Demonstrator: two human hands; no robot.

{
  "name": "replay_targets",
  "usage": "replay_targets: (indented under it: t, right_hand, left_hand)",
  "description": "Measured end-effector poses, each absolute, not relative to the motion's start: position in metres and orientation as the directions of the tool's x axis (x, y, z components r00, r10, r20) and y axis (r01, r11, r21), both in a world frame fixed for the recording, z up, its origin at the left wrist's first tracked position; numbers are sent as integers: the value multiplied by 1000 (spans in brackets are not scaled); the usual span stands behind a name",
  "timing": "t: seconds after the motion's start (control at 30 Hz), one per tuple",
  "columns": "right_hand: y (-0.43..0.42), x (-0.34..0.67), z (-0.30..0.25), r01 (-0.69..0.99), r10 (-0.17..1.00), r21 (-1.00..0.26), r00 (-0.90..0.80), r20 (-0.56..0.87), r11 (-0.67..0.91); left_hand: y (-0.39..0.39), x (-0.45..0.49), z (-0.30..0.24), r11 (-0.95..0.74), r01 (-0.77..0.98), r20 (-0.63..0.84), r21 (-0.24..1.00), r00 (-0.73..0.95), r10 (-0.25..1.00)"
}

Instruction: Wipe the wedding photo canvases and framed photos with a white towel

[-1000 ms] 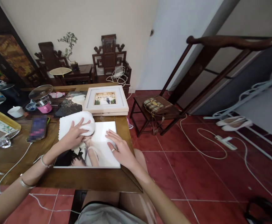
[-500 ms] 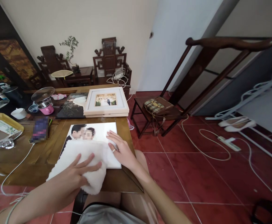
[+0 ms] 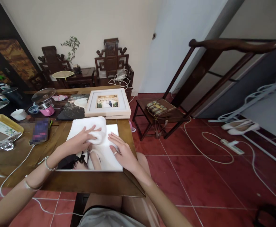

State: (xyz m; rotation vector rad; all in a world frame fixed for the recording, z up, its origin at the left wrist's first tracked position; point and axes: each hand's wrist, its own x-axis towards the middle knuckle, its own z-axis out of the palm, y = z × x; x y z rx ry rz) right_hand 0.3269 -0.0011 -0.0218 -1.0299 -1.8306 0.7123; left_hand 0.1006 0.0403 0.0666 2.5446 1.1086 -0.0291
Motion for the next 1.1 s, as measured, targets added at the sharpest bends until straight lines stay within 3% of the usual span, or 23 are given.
replay_targets:
  t: [0.2,0.53,0.7,0.87,1.0,1.1]
  right_hand:
    - [-1,327,-20,362,868,-791,-272,416,493]
    - [-1,327,-21,361,874,-798,-254,414,483]
    - [-1,328,-21,357,869,-795,-267,416,491]
    - [-2,328,-19,374,878,-795,-245,411,477]
    - [-4,331,-18,357,907,-833,-165,389,422]
    - [-6,332,-16,314,933,-878,-123,340,361]
  left_hand:
    - [42,107,50,-631,751,-9,195,645,764]
    - [-70,122,51,-682,709,-147,178,704,694]
    - [-86,118,54,-683,681,-169,264,730,663]
    - [-40,117,68,-570,736,-161,365,653,740]
    - [-12,133,63,-501,826,-172,257,550,817]
    - [-21,150,54,-540,827,-156,156,560,813]
